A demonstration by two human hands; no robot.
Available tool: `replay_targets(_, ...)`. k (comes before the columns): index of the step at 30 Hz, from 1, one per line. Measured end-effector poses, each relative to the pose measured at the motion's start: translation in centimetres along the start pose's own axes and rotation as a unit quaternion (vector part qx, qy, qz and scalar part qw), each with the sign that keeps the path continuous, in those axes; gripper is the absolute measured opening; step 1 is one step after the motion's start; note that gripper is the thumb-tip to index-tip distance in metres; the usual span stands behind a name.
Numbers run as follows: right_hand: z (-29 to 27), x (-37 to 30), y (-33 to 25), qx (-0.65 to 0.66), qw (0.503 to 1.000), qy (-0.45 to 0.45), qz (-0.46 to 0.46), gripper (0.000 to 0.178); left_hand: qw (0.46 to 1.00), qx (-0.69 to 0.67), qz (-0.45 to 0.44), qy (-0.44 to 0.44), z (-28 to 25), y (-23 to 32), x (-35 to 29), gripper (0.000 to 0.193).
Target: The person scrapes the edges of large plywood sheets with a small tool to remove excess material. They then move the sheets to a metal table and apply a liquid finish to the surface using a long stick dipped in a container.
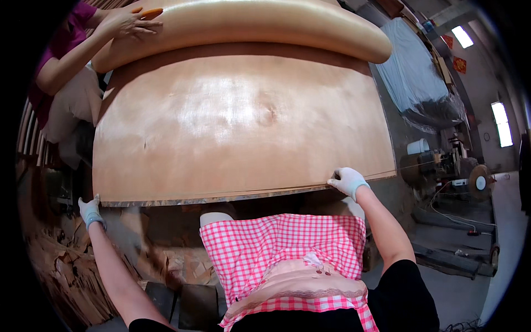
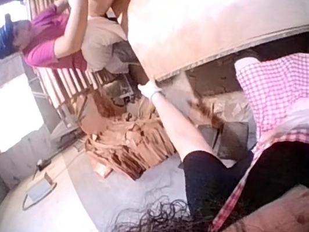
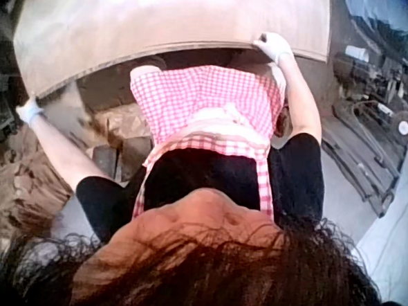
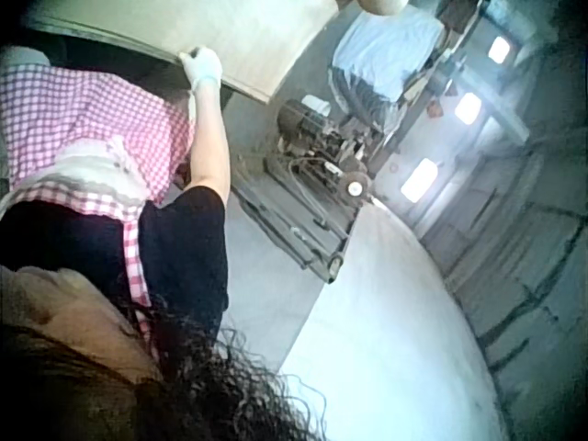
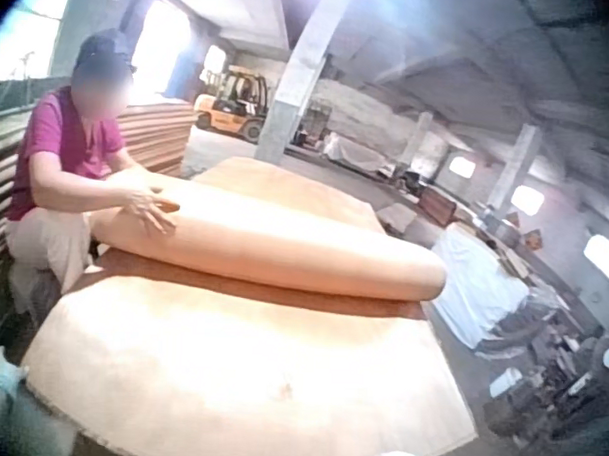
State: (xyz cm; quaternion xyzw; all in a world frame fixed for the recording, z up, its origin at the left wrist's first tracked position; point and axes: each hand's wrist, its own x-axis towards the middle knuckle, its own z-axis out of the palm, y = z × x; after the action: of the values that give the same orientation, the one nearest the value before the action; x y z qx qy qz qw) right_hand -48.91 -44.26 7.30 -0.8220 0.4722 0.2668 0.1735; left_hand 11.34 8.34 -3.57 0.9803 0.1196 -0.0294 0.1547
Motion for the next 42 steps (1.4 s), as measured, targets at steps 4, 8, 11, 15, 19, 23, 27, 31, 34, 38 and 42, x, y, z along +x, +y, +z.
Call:
replay_targets(4,0.5,0.8,-0.5,0.007,1.0,-0.009,0.016,0.036,0.997,-0.081,0.001,-0.008,1.6,-3.3,3.2,0.088)
replay_targets(8,0.3,0.4,-0.4,-0.007,0.999,-0.021,0.042,0.038,0.996,-0.09,-0.01,-0.015,2.8,-2.5,2.1,0.09)
replay_targets(11,0.4,0.4,0.1,-0.028,0.999,-0.008,0.04,0.04,0.994,-0.104,-0.015,-0.014,3.9,-2.5,2.2,0.091)
replay_targets(15,1.3,2.1,0.2,-0.008,1.0,0.005,-0.013,0.043,0.972,-0.198,-0.054,-0.115,3.1,-6.6,5.1,0.095)
replay_targets(19,1.2,1.5,2.3,0.004,1.0,-0.001,0.001,0.039,0.957,-0.218,-0.138,0.133,2.9,2.1,-5.5,0.076)
replay_targets(23,1.2,2.4,0.9,0.018,0.999,0.005,-0.036,0.037,0.928,-0.179,0.248,0.214,-1.1,9.7,-16.5,0.067)
replay_targets(27,1.8,2.5,1.4,0.044,0.997,0.027,-0.051,0.032,0.888,0.066,0.449,0.082,1.8,16.0,-27.8,0.067)
replay_targets(31,3.2,3.2,2.8,0.067,0.996,0.039,-0.044,0.03,0.88,-0.009,0.475,-0.005,5.5,16.0,-29.0,0.071)
replay_targets(34,3.6,3.5,3.7,0.096,0.995,0.023,-0.029,0.027,0.901,0.037,0.432,-0.025,5.4,15.9,-27.8,0.073)
replay_targets(38,2.3,2.4,1.7,0.094,0.995,0.018,-0.026,0.024,0.95,0.127,0.255,0.124,1.9,11.9,-19.8,0.074)
replay_targets(42,2.5,2.7,1.8,0.106,0.994,0.024,-0.022,0.024,0.965,0.121,0.224,0.063,3.4,7.7,-16.6,0.068)
